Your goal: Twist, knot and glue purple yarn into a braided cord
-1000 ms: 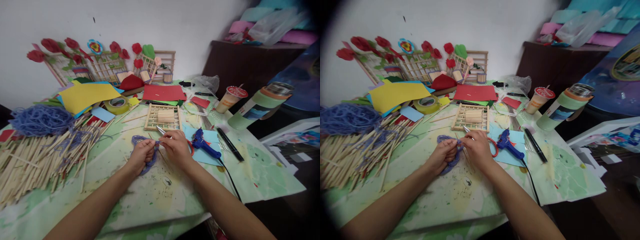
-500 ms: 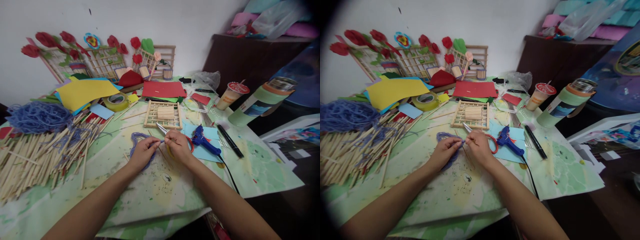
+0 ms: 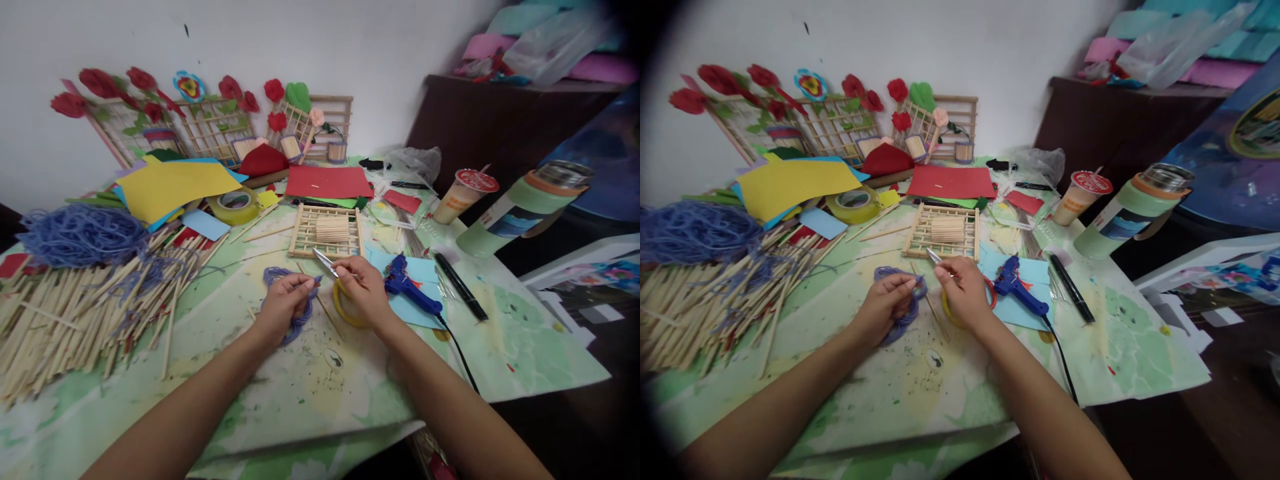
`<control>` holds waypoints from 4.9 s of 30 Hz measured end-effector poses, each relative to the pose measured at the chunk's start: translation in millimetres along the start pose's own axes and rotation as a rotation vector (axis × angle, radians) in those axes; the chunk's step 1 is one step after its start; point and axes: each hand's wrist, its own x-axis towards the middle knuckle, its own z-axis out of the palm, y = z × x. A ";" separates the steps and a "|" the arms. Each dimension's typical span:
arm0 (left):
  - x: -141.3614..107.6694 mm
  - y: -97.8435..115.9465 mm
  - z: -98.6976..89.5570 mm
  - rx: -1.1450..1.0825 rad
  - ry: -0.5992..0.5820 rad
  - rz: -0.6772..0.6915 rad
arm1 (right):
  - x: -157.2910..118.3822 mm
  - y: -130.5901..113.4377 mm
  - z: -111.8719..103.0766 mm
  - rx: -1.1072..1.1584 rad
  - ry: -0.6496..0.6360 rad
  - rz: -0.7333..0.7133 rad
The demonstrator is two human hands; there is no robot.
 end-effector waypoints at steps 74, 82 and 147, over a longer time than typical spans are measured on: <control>-2.0 -4.5 0.8 0.475 0.000 0.224 | -10.1 -8.2 5.7 -0.392 -0.189 -0.222; -3.0 -1.0 3.3 0.457 0.020 0.273 | -9.7 -0.6 3.0 -0.303 -0.092 -0.051; -12.0 -4.8 -3.6 0.967 -0.127 0.626 | -12.4 -5.9 12.5 -0.254 -0.162 -0.009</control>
